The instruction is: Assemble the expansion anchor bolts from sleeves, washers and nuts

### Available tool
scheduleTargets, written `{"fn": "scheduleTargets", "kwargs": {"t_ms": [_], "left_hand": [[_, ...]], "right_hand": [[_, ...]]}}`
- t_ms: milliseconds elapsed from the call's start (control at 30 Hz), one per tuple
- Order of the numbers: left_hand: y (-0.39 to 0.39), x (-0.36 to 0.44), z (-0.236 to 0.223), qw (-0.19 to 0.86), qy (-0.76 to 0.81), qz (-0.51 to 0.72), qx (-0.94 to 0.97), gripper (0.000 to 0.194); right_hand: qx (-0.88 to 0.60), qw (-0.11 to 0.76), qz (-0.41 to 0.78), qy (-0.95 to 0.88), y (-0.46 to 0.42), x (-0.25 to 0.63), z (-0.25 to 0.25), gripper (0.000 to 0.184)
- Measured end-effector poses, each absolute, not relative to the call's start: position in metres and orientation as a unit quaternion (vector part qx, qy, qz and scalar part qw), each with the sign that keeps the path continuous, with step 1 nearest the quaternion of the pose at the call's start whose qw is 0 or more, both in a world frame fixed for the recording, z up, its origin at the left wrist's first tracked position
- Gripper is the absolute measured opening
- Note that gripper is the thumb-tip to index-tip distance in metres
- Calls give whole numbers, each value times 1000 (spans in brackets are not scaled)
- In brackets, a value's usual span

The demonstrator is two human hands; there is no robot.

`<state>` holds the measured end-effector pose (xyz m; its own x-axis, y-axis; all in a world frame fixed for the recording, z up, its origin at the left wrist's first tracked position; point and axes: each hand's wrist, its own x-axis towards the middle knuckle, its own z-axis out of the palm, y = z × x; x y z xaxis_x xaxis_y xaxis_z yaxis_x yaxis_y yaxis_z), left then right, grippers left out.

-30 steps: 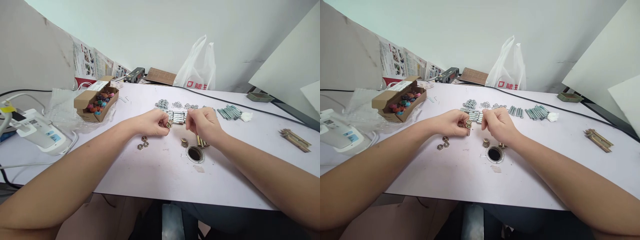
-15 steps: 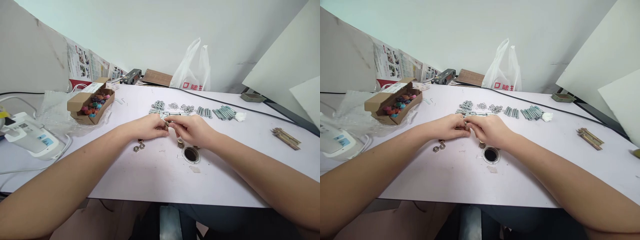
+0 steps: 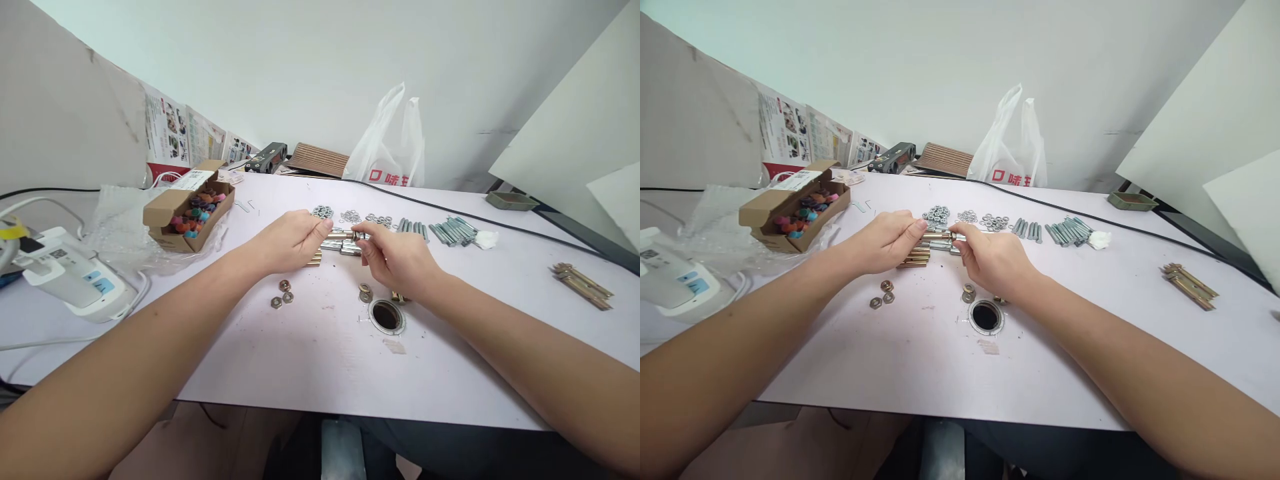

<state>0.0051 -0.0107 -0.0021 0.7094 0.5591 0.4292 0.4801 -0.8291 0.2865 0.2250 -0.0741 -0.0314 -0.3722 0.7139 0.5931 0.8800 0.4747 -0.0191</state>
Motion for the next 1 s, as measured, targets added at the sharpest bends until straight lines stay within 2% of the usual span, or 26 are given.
{"fn": "scheduleTargets", "kwargs": {"t_ms": [100,200,400,500,600,733,833,933,1000], "left_hand": [[-15,8,-3,95,324,267,903,55],[-19,9,-1,65,363,260,892,55],[-23,12,3,-36,363,236,901,52],[-22,13,1,-48,355,224,906,53],[-20,14,-2,-29,364,229,902,52],[-22,17,-5,69,384,276,878,52],[-35,22,-7,213,348,298,863,56],[-49,25,-9,364,260,251,859,59],[-53,24,-10,381,218,217,872,52]], "right_hand": [[-476,291,-142,-817,-80,218,-33,29],[-476,302,-114,-818,-89,209,-33,29],[-566,238,-81,-785,-98,194,-25,35],[-593,211,-24,-777,-100,191,-18,37],[-585,235,47,-774,-102,193,-14,37],[-552,282,84,-780,-102,198,-15,32],[-514,348,70,-781,-100,200,-13,31],[-485,424,67,-762,-103,205,0,32],[-501,446,78,-738,-109,217,14,35]]}}
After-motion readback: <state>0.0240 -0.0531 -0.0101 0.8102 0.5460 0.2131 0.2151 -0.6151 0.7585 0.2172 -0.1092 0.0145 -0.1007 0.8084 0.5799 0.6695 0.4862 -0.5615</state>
